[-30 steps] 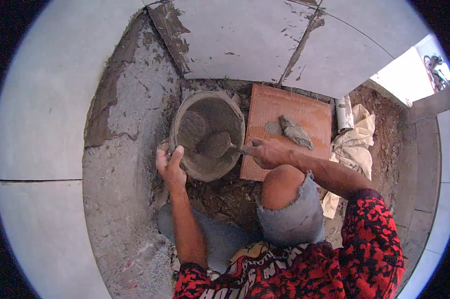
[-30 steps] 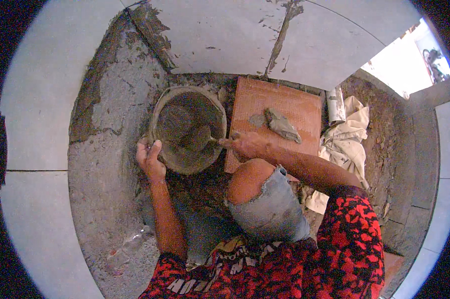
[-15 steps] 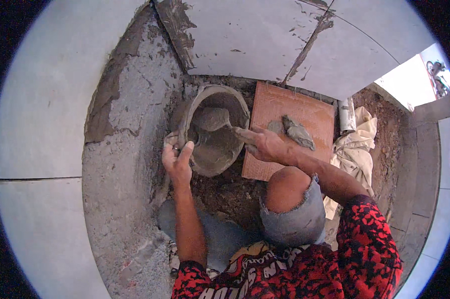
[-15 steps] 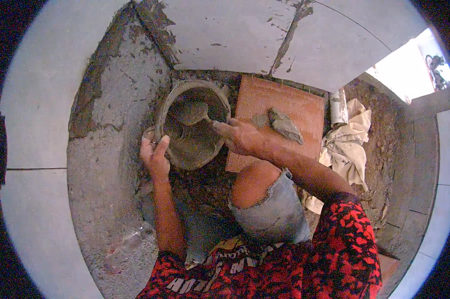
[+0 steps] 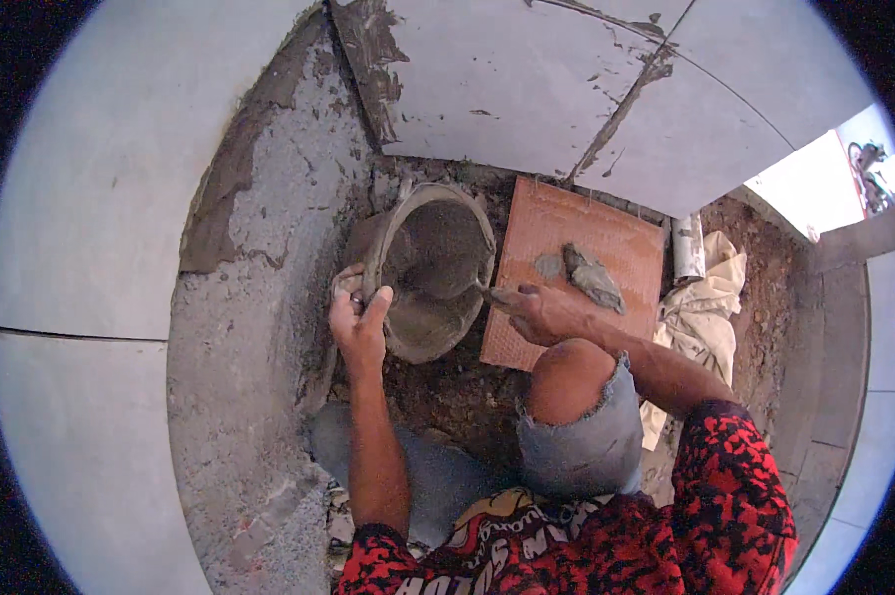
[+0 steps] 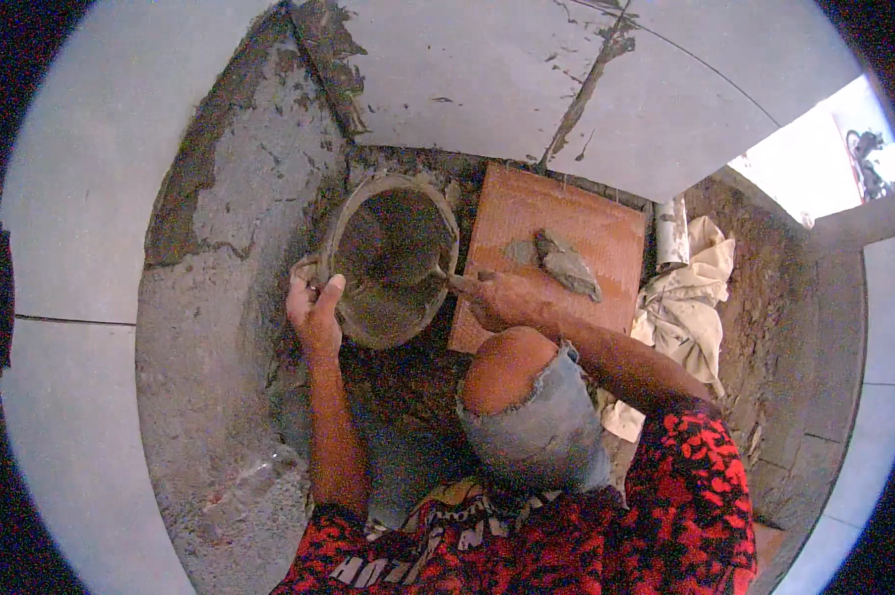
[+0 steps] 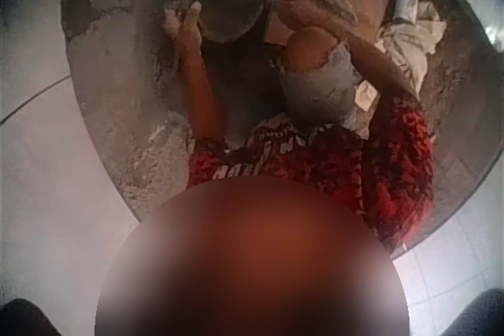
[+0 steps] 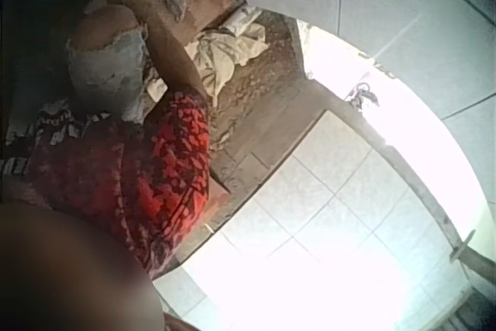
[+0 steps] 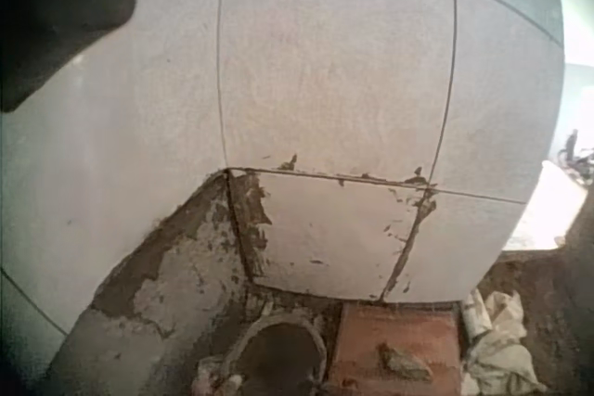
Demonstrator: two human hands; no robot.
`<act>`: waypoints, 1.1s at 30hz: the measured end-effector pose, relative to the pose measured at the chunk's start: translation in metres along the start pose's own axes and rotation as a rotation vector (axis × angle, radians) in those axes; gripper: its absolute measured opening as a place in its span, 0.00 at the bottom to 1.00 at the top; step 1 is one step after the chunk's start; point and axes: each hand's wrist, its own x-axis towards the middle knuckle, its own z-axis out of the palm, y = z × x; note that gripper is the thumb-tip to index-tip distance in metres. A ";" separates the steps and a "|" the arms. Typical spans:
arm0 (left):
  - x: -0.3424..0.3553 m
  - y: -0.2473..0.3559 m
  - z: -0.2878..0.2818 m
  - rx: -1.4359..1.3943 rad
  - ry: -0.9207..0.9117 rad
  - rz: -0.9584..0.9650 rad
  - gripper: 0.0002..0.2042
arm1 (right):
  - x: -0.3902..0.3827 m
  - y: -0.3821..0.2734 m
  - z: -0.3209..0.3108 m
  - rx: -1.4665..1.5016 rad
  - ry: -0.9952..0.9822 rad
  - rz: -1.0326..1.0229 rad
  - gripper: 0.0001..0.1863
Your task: Applying mortar and finishing the bottom edge of a tiled wall using a trowel.
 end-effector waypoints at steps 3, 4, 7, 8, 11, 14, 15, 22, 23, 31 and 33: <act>0.009 -0.009 -0.001 0.231 -0.058 0.217 0.15 | 0.019 0.004 0.008 0.110 0.342 -0.147 0.31; 0.007 -0.008 0.001 0.230 -0.059 0.216 0.15 | 0.020 0.006 0.014 0.109 0.342 -0.145 0.31; 0.003 -0.007 0.005 0.089 0.025 0.094 0.15 | 0.018 0.003 0.012 -0.031 0.220 -0.066 0.32; 0.003 -0.012 -0.001 0.089 0.033 0.086 0.13 | 0.012 -0.001 0.009 -0.002 0.127 -0.083 0.29; 0.005 -0.011 0.003 0.160 0.021 0.123 0.10 | 0.016 0.008 0.013 0.023 0.195 -0.129 0.27; -0.002 -0.007 0.010 0.187 -0.004 0.106 0.12 | 0.023 0.017 0.023 0.042 0.307 -0.100 0.31; -0.001 -0.005 0.011 0.144 0.014 0.053 0.13 | 0.028 0.020 0.023 0.059 0.254 -0.064 0.35; -0.002 -0.001 0.010 0.135 0.020 -0.057 0.11 | 0.025 0.004 0.012 0.109 0.428 -0.173 0.30; -0.002 -0.010 0.006 0.146 -0.002 0.021 0.12 | 0.026 0.011 0.017 0.112 0.427 -0.170 0.30; -0.003 0.006 0.005 0.210 -0.025 -0.012 0.15 | 0.021 0.026 0.016 0.063 0.269 -0.301 0.24; 0.000 0.006 0.011 0.066 -0.022 0.033 0.16 | 0.025 0.027 0.003 0.044 0.242 -0.339 0.23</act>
